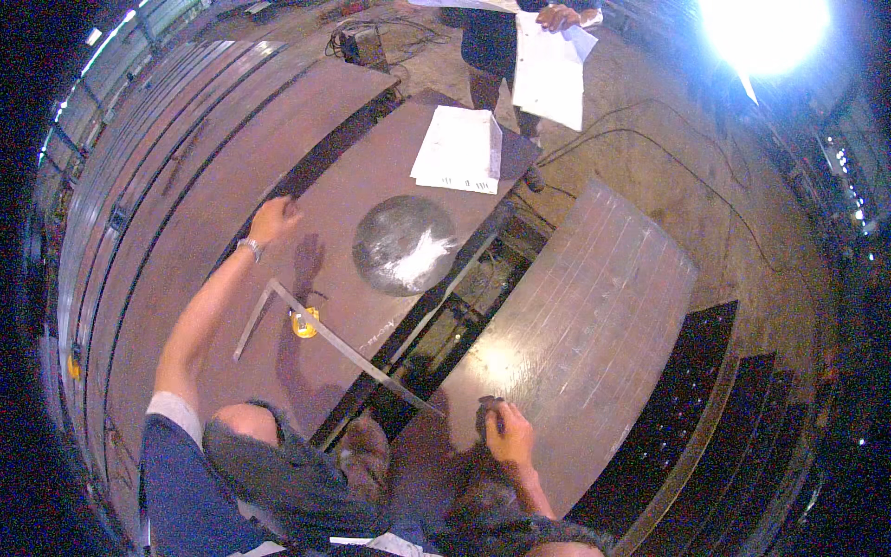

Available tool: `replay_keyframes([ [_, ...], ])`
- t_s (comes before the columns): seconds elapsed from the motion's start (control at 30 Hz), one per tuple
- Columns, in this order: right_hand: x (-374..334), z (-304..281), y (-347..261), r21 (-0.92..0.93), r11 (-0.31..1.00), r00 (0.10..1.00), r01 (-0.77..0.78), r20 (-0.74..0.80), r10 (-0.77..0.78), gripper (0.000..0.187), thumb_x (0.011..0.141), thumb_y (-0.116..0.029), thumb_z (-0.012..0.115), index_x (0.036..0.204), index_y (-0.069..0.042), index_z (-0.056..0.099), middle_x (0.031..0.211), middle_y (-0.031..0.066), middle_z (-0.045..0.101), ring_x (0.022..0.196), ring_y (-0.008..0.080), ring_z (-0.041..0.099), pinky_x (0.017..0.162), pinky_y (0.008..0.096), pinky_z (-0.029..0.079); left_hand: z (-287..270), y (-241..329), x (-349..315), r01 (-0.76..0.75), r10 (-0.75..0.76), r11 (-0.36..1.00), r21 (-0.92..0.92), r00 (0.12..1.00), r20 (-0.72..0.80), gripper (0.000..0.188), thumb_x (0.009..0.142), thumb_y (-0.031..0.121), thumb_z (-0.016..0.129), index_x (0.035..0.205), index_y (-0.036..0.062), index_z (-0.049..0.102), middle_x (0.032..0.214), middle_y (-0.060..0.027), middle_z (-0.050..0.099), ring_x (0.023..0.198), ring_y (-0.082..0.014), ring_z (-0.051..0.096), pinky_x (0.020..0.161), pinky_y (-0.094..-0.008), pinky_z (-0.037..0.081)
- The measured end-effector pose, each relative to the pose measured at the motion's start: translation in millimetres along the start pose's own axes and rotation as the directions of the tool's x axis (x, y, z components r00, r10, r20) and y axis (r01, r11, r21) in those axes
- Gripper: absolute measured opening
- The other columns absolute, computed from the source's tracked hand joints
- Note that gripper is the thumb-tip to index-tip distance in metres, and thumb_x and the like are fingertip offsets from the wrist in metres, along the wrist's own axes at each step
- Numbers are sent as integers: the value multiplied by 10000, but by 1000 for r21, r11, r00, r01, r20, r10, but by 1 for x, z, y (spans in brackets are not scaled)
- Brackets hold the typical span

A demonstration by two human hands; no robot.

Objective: The person measures and marks a large metal sheet using a square ruler and a marker. They then consult a document and continue marking circles and lines on the metal surface.

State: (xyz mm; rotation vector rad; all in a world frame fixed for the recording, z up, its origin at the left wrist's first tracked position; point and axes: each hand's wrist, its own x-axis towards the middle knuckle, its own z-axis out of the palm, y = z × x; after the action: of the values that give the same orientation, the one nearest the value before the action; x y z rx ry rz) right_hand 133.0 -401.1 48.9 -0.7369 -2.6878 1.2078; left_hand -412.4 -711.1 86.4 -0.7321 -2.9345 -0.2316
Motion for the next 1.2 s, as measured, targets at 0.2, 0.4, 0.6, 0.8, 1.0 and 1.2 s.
replay_keyframes([
  [0.2, 8, -5, 14, 61, 998, 993, -29, -108, 35, 115, 886, -99, 632, 975, -50, 686, 851, 151, 681, 748, 284, 682, 659, 346, 505, 41, 138, 121, 29, -12, 993, -113, 989, 148, 696, 765, 589, 719, 1137, 5, 649, 1113, -205, 683, 1051, -352, 654, 905, -447, 514],
  [0.4, -2, -24, 37, 57, 986, 987, -154, -46, 157, 178, 893, -196, 630, 997, -52, 648, 921, 186, 678, 854, 400, 665, 731, 444, 529, 139, 224, 151, 220, -191, 958, -182, 968, 165, 845, 733, 641, 729, 1196, -51, 589, 1192, -251, 643, 1114, -399, 624, 967, -469, 492],
  [0.6, -19, -21, 69, -8, 972, 968, -233, -93, 232, 107, 868, -114, 652, 949, -72, 707, 760, 127, 683, 632, 224, 665, 598, 318, 512, 182, 264, 165, 354, -362, 922, -157, 932, -26, 842, 660, 584, 808, 1191, -32, 591, 1234, -240, 606, 1197, -362, 566, 993, -457, 477],
  [0.8, 5, -46, 19, 165, 954, 964, -249, -49, 260, 144, 909, -119, 619, 1016, -45, 683, 901, 184, 704, 798, 312, 700, 719, 381, 546, 192, 259, 188, 503, -484, 837, -214, 864, 139, 694, 653, 373, 869, 1179, 12, 598, 1194, -190, 649, 1141, -341, 620, 955, -445, 516],
  [1.0, 2, -51, 12, 153, 963, 968, -224, -76, 238, 159, 898, -132, 619, 1021, -39, 656, 876, 211, 669, 781, 390, 658, 699, 421, 518, 199, 237, 186, 543, -574, 672, -503, 812, 110, 525, 694, 312, 686, 1063, -62, 668, 1121, -298, 665, 1049, -419, 662, 910, -454, 530],
  [1.2, -22, -22, 54, 107, 957, 960, -268, -53, 275, 154, 863, -161, 649, 945, -32, 665, 840, 181, 683, 772, 380, 674, 689, 420, 521, 152, 134, 169, 535, -319, 74, -842, 813, 488, 187, 741, 157, 662, 879, 31, 659, 854, -118, 636, 724, -228, 642, 522, -326, 535],
])
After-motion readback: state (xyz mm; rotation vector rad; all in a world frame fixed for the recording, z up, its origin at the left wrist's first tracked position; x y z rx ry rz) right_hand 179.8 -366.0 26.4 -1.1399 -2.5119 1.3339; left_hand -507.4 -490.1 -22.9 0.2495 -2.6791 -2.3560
